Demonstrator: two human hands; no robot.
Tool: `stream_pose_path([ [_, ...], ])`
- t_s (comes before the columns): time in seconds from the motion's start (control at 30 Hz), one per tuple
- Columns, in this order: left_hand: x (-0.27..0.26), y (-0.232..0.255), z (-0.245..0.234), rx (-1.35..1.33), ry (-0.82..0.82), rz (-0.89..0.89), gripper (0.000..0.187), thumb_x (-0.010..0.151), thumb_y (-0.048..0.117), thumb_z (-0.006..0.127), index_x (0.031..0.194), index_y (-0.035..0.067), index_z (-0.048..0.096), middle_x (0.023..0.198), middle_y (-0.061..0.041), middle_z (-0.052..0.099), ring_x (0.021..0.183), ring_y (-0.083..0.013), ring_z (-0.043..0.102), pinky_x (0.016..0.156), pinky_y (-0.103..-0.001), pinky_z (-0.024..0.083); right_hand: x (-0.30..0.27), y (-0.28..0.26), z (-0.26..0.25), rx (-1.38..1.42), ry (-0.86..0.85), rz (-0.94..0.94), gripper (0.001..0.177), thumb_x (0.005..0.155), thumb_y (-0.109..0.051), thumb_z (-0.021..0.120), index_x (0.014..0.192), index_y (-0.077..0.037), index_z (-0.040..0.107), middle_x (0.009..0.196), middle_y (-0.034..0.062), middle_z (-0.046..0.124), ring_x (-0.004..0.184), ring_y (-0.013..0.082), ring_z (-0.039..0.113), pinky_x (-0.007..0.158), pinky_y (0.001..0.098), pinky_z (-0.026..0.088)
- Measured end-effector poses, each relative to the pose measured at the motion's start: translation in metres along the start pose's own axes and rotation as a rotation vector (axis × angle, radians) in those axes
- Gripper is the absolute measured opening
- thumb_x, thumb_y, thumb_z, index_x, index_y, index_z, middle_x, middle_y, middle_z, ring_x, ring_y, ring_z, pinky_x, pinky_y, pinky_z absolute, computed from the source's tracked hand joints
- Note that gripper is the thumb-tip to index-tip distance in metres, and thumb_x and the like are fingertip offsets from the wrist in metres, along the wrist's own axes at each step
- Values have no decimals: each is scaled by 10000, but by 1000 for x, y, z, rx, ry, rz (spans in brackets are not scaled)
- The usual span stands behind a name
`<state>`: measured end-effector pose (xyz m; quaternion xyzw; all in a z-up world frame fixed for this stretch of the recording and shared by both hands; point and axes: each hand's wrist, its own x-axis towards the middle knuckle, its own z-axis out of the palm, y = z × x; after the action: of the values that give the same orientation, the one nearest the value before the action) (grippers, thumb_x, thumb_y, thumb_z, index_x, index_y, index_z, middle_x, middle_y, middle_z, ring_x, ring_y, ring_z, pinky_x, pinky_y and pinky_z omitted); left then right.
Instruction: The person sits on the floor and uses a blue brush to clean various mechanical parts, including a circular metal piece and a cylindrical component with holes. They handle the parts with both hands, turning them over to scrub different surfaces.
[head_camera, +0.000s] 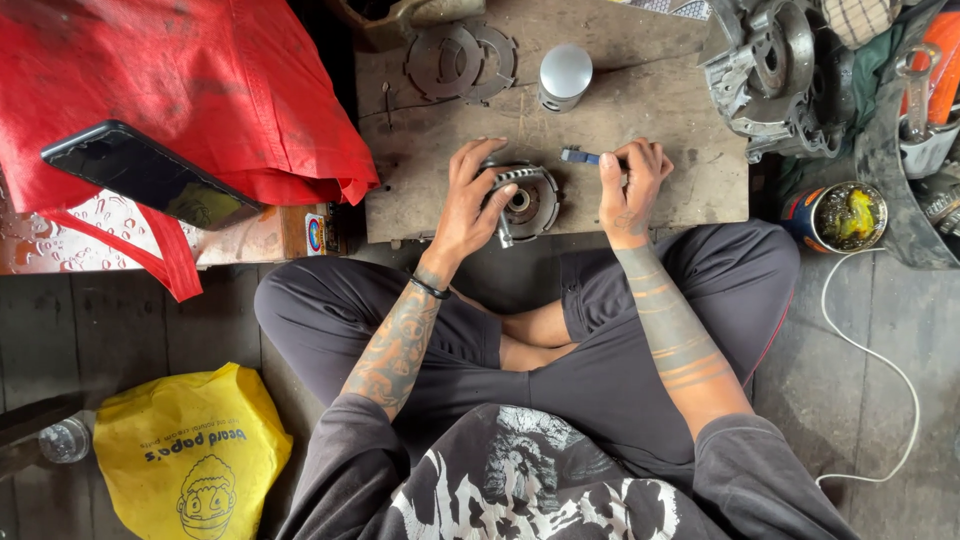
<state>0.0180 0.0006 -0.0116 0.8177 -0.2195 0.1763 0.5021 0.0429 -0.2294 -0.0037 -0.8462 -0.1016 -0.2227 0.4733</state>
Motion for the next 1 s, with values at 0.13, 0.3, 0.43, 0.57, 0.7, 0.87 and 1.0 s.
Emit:
stream_pose_path([
  [0.13, 3, -2, -5, -55, 45, -37, 250, 1090, 260, 563, 1118, 37, 673, 1423, -121, 534, 1410, -395, 410, 1154, -567, 363, -3, 8, 1, -5, -19, 13, 420, 1141, -433, 451, 836, -145, 438, 810, 7, 335, 826, 179, 390, 952, 429, 226],
  [0.3, 15, 4, -33, -1, 175, -107, 265, 1079, 230, 537, 1091, 1, 670, 1292, -166, 596, 1334, -394, 456, 1142, -582, 363, 3, -4, 0, 11, -38, 5, 436, 1150, -427, 436, 819, -143, 425, 814, 3, 328, 832, 156, 369, 950, 424, 218],
  [0.43, 9, -15, -47, 146, 235, -138, 231, 1084, 226, 555, 1100, 32, 680, 1236, -116, 619, 1273, -356, 494, 1103, -547, 394, 0, 4, 3, -13, -63, 4, 449, 1147, -429, 473, 811, -133, 433, 800, 8, 329, 836, 175, 396, 952, 437, 223],
  [0.57, 6, -19, -48, 31, 321, -338, 207, 1085, 183, 550, 1169, 23, 651, 1213, -93, 607, 1062, -244, 575, 952, -388, 455, -4, 9, 3, -61, -89, 1, 379, 1089, -361, 553, 818, -101, 500, 804, 17, 404, 843, 186, 386, 970, 412, 235],
  [0.7, 9, -19, -46, 162, 282, -388, 207, 1048, 156, 599, 1144, -25, 631, 1296, -145, 595, 1153, -306, 582, 1003, -379, 465, -5, 13, 2, -117, -108, -28, 317, 1038, -286, 590, 834, -46, 552, 827, 51, 506, 841, 212, 384, 973, 397, 257],
  [0.87, 8, -22, -42, 212, 217, -335, 161, 1009, 80, 644, 1132, -23, 665, 1300, -94, 606, 1240, -303, 533, 1077, -401, 426, -6, 12, 2, -126, -124, -41, 304, 1034, -267, 617, 833, -49, 553, 824, 47, 498, 849, 219, 386, 983, 413, 255],
  [1.0, 10, -23, -40, 263, 194, -312, 155, 991, 60, 666, 1119, -27, 679, 1285, -90, 622, 1239, -302, 548, 1091, -402, 424, -6, 13, 3, -150, -127, -45, 329, 1034, -293, 632, 828, -45, 566, 827, 53, 501, 838, 221, 384, 981, 420, 252],
])
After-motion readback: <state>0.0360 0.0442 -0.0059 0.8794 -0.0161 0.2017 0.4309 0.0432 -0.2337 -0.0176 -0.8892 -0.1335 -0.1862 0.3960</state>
